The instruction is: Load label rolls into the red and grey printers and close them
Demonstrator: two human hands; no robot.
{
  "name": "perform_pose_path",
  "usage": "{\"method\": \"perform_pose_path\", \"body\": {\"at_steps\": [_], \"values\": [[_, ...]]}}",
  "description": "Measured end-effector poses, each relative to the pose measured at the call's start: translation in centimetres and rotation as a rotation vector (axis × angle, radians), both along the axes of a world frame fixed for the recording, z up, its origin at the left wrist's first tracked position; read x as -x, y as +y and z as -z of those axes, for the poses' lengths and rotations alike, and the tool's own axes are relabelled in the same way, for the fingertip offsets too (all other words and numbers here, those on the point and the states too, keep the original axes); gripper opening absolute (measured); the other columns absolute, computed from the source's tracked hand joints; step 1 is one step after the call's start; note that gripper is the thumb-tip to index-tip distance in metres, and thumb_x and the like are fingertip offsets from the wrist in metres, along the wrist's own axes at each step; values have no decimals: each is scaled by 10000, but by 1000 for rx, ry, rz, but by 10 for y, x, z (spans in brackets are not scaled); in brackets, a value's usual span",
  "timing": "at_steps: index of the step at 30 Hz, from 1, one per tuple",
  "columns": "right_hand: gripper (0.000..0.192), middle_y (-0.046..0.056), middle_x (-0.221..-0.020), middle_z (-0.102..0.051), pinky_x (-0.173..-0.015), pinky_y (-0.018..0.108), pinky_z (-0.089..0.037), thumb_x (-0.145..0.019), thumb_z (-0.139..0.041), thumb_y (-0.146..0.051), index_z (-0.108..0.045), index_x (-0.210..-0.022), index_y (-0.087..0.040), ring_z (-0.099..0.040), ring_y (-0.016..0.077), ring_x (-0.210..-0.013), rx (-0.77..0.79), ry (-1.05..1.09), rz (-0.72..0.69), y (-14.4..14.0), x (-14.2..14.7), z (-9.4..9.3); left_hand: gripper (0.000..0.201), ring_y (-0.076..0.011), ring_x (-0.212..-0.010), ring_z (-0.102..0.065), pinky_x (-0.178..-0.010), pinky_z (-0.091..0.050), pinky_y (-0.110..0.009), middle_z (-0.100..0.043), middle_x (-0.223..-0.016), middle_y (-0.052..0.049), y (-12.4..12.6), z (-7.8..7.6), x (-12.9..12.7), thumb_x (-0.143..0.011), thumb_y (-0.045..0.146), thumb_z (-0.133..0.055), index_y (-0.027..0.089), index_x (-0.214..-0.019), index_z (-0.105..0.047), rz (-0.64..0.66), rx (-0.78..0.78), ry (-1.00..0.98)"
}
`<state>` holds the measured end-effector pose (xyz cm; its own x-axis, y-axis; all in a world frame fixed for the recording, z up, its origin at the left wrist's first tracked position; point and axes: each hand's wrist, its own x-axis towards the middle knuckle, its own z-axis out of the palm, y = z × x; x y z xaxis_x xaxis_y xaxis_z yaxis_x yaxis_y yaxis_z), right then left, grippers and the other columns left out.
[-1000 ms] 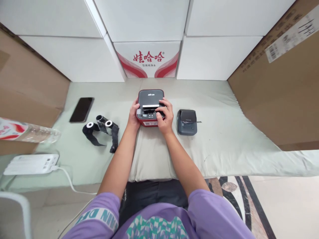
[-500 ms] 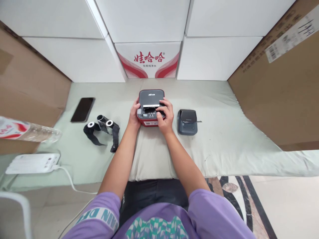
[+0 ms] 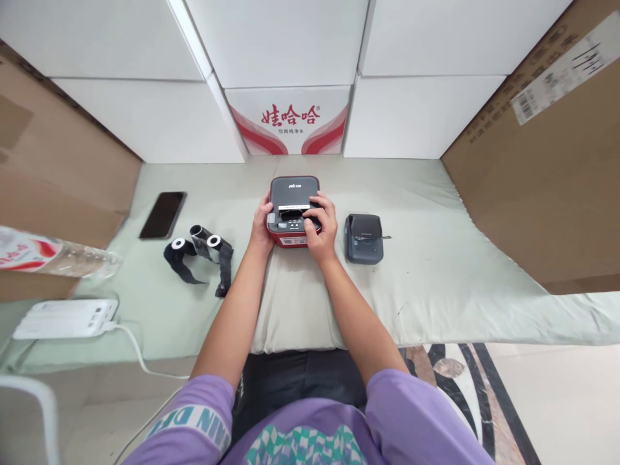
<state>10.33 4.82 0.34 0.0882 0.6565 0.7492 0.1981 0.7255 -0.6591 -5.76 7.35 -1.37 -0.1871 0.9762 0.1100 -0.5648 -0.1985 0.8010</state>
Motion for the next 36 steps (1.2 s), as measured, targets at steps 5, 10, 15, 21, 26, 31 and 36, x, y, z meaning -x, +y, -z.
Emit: {"method": "perform_pose_path", "body": {"at_steps": [5, 10, 15, 21, 26, 31, 36], "values": [[246, 100, -1239, -655, -1158, 597, -450, -989, -539, -456, -646, -906, -251, -569, 326, -1364, -21, -26, 35, 0, 0, 0, 583, -331, -1469, -513, -1243, -386, -457, -664, -1459, -68, -1, -1, 0, -746, 459, -775, 248, -1286, -710, -10, -7, 25], [201, 98, -1235, -661, -1148, 597, -458, -983, -544, -402, -649, -911, -247, -574, 323, -1363, -55, -28, 35, 0, 0, 0, 564, -338, -1467, -515, -1252, -371, -463, -670, -1447, -84, -5, -3, 1, -757, 467, -786, 235, -1267, -712, -31, 2, 47], [221, 100, -1217, -663, -1140, 595, -462, -992, -519, -414, -639, -911, -247, -577, 325, -1355, -36, -38, 54, 0, 1, 0, 614, -348, -1487, -490, -1256, -364, -455, -661, -1460, -88, -10, -8, 2, -724, 449, -806, 240, -1292, -701, -15, -39, 49], [209, 99, -1201, -671, -1133, 588, -463, -998, -519, -386, -644, -906, -247, -577, 323, -1354, -50, -18, 54, 0, 2, 0, 690, -346, -1530, -431, -1274, -337, -434, -624, -1504, -79, -14, -12, 3, -668, 352, -769, 246, -1344, -676, 31, -106, 62], [208, 99, -1200, -666, -1141, 593, -462, -998, -510, -387, -633, -906, -248, -575, 321, -1359, -41, -24, 55, 0, 2, 0, 693, -332, -1539, -420, -1287, -325, -441, -607, -1520, -57, -15, -15, 4, -659, 332, -749, 271, -1345, -672, 64, -108, 60], [201, 98, -1199, -670, -1135, 589, -465, -996, -518, -385, -636, -907, -250, -576, 323, -1360, -43, -19, 51, 0, 2, 0, 695, -304, -1540, -420, -1299, -319, -438, -607, -1521, -7, -16, -16, 5, -645, 300, -722, 310, -1339, -680, 88, -102, 53], [217, 100, -1199, -666, -1140, 587, -455, -995, -519, -410, -636, -909, -249, -572, 328, -1360, -33, -17, 48, 0, 2, 0, 698, -312, -1529, -432, -1282, -338, -421, -616, -1510, -23, -16, -15, 5, -654, 295, -714, 292, -1351, -672, 80, -100, 54]]}}
